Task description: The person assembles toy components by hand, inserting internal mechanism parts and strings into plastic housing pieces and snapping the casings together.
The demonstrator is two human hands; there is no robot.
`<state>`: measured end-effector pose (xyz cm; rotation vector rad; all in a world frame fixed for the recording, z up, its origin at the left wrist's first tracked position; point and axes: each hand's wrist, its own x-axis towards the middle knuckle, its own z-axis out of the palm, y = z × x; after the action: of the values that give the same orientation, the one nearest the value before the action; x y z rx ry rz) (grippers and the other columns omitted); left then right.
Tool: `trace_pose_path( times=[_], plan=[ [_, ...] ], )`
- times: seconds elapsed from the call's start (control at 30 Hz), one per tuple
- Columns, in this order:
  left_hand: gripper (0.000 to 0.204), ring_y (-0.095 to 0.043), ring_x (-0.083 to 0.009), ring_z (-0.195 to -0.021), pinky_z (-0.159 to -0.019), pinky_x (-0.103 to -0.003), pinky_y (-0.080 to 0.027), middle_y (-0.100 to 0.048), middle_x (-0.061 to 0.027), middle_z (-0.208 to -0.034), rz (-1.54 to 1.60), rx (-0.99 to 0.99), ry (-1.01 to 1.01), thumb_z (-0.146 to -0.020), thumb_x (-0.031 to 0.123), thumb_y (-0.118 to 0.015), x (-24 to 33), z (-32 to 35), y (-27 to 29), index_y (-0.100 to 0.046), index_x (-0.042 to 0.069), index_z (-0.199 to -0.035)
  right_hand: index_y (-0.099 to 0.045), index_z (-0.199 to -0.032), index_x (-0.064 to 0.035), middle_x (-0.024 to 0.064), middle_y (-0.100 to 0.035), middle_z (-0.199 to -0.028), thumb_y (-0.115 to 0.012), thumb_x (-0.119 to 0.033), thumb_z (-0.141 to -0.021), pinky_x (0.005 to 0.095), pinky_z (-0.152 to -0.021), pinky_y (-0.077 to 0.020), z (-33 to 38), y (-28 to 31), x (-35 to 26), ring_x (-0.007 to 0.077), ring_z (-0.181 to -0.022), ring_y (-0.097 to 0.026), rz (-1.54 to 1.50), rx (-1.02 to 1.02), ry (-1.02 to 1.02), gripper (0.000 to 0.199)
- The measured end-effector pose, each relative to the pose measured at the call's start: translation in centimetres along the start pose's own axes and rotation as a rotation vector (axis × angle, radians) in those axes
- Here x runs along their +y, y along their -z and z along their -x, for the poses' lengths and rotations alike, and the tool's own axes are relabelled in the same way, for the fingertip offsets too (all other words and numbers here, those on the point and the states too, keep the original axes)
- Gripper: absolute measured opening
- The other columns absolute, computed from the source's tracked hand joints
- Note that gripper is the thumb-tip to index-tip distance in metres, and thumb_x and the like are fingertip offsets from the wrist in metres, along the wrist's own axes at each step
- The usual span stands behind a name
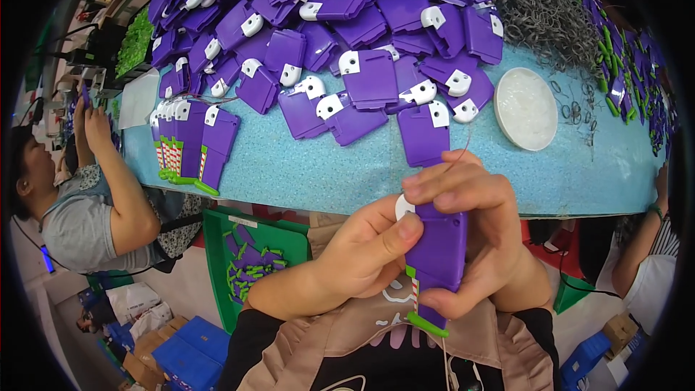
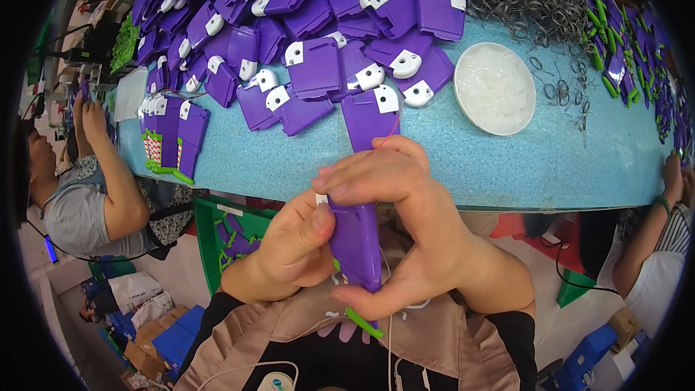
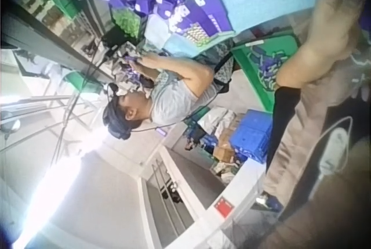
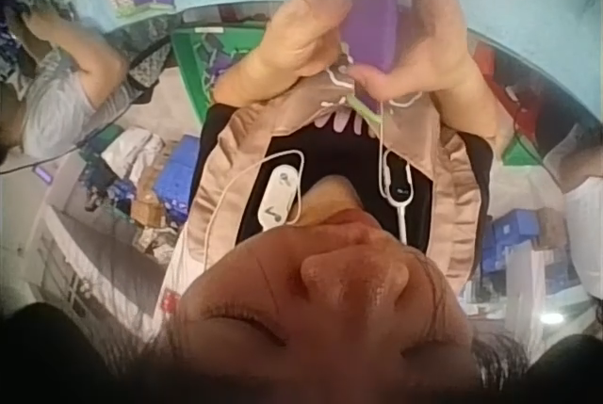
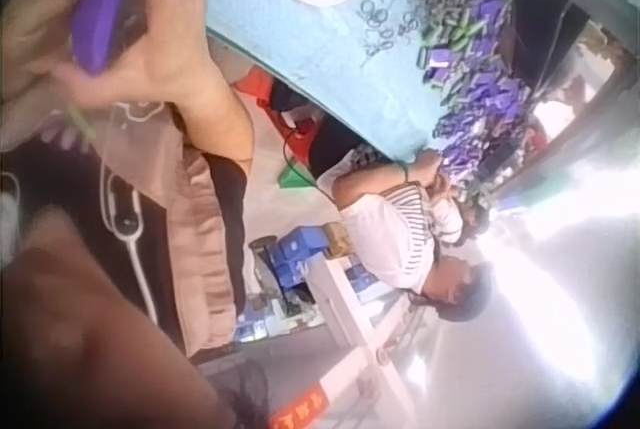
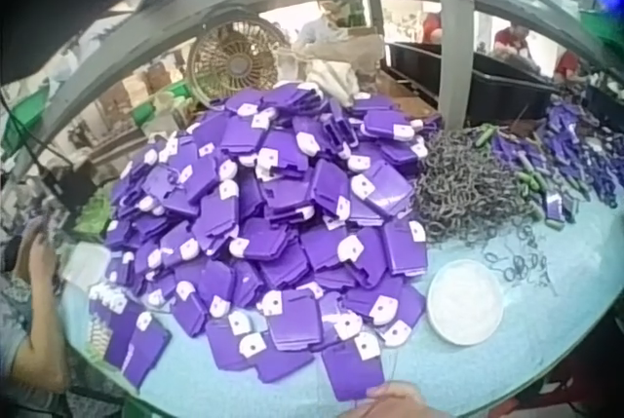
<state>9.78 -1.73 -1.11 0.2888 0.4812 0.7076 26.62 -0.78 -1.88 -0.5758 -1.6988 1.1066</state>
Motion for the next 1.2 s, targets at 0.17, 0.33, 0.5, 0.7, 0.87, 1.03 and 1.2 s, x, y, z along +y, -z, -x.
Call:
trace_pose_path(
  times=[0.17, 0.33, 0.5, 0.7, 0.87, 1.03, 1.2],
  plan=[
    [0.047, -0.055, -0.0154, -0.095, -0.082, -0.031, -0.046, -0.054, -0.0064, -0.104, -0.014, -0.012, 0.066, -0.088, 0.036, -0.051, 1.2, -0.3, 1.1, -0.04, 0.001, -0.118, -0.03, -0.124, -0.0023, 0.0197, -0.044, -0.12, -0.088, -0.029, -0.043, 0.0412, -0.099, -0.0292, 0.6, -1.5, 0.4, 0.0288, -0.112, -0.045, -0.281, 0.106, -0.177, 0.103],
    [0.053, -0.057, -0.0149, -0.091, -0.082, -0.031, -0.046, -0.055, -0.0066, -0.105, -0.047, 0.097, 0.132, -0.086, 0.042, -0.053, 0.7, -0.3, 0.1, -0.043, 0.0, -0.115, -0.037, -0.12, 0.001, 0.017, -0.046, -0.12, -0.084, -0.029, -0.051, 0.0373, -0.093, -0.0358, -0.1, -1.5, 0.2, 0.0285, -0.109, -0.046, -0.14, 0.184, -0.158, 0.088],
    [0.036, -0.053, -0.0102, -0.094, -0.081, -0.027, -0.044, -0.057, -0.004, -0.102, -0.139, -0.221, 0.124, -0.09, 0.031, -0.051, -0.5, 0.5, 3.1, -0.05, 0.002, -0.112, -0.036, -0.118, 0.0008, 0.0189, -0.048, -0.112, -0.084, -0.027, -0.051, 0.0452, -0.095, -0.0343, -0.5, -0.5, -0.5, 0.0309, -0.104, -0.048, 0.325, 0.116, -0.079, 0.087],
    [0.031, -0.052, -0.0078, -0.09, -0.078, -0.024, -0.044, -0.058, -0.0022, -0.098, -0.31, -0.385, -0.075, -0.089, 0.028, -0.054, -1.7, 1.1, 2.6, -0.054, 0.002, -0.105, -0.045, -0.112, 0.0, 0.0164, -0.056, -0.106, -0.08, -0.036, -0.052, 0.0346, -0.078, -0.0374, -1.1, -0.8, -1.5, 0.0277, -0.096, -0.056, 0.359, 0.07, -0.063, 0.078],
    [0.032, -0.052, -0.0074, -0.089, -0.077, -0.023, -0.043, -0.057, -0.0019, -0.098, -0.257, -0.357, 0.138, -0.09, 0.027, -0.053, -1.2, 1.2, 3.1, -0.051, 0.001, -0.109, -0.047, -0.109, 0.0, 0.0165, -0.059, -0.104, -0.079, -0.036, -0.052, 0.0311, -0.072, -0.036, -0.4, -0.8, -1.6, 0.0249, -0.092, -0.058, 0.426, 0.105, -0.07, 0.075],
    [0.032, -0.052, -0.0076, -0.088, -0.076, -0.023, -0.043, -0.057, -0.0015, -0.097, -0.199, -0.337, 0.057, -0.09, 0.028, -0.053, -2.0, 1.3, 2.9, -0.051, 0.001, -0.108, -0.047, -0.11, 0.0009, 0.0167, -0.059, -0.104, -0.077, -0.037, -0.054, 0.0309, -0.073, -0.0368, -0.4, -1.6, -1.8, 0.0246, -0.091, -0.059, 0.481, 0.153, -0.11, 0.074],
    [0.032, -0.053, -0.0081, -0.087, -0.075, -0.023, -0.044, -0.057, -0.0014, -0.096, -0.121, -0.31, 0.018, -0.089, 0.028, -0.053, -2.7, 1.9, 2.4, -0.052, 0.001, -0.106, -0.047, -0.111, 0.002, 0.0162, -0.059, -0.104, -0.076, -0.04, -0.055, 0.0317, -0.073, -0.0378, 0.0, -1.6, -2.0, 0.0242, -0.09, -0.059, 0.48, 0.141, -0.035, 0.076]
  ],
)
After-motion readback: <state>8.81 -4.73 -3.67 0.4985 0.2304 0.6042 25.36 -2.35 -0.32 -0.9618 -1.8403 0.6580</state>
